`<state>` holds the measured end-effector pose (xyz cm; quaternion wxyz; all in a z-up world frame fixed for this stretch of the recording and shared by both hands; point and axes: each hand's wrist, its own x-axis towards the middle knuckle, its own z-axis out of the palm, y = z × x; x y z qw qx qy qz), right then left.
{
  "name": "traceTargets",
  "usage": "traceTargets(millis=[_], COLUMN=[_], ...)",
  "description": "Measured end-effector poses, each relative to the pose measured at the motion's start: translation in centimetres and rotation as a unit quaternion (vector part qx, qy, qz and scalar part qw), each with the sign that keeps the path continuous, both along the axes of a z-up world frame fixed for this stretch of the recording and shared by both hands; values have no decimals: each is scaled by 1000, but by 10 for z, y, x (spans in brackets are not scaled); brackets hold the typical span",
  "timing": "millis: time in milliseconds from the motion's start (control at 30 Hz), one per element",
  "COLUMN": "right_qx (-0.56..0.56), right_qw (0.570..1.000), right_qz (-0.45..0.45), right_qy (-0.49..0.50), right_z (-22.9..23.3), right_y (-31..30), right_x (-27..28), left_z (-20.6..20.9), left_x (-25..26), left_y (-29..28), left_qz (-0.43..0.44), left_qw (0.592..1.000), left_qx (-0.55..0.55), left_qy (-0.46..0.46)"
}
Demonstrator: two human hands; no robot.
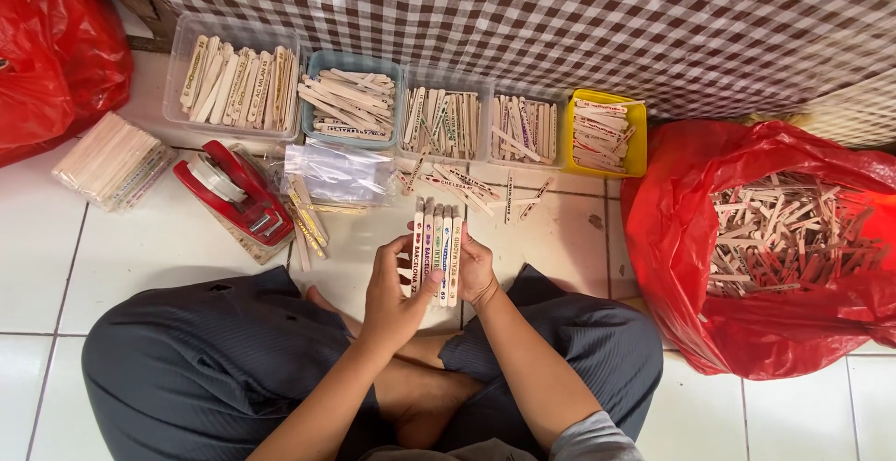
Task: Bundling and aligning wooden sticks by hand
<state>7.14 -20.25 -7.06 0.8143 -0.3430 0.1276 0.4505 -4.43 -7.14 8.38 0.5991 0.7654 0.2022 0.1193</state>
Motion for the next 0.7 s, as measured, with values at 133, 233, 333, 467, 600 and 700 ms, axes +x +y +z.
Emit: traceTargets(millis=[133,233,333,467,600,700], right_qx=[16,17,19,25,11,7], right_qw=[1000,1000,1000,1000,999,997], right_qz=[8,6,0,-17,-31,-35], right_qy=[-3,13,16,3,-18,-62], right_z=[16,36,44,39,55,53], right_y=[6,11,15,17,23,24], right_x=[-4,-7,-8,-4,-1,0], left_z=[-16,-19,-21,-30,-28,-37], left_x=[2,5,5,-1,3,4], left_y=[12,14,9,-3,-2,2], left_qz=[-19,-39,-35,42,54,79], left_qw=[999,997,994,998,998,996], left_qx=[-30,-65,-101,-38,10,16], left_qy=[-28,-24,-16,0,15,28])
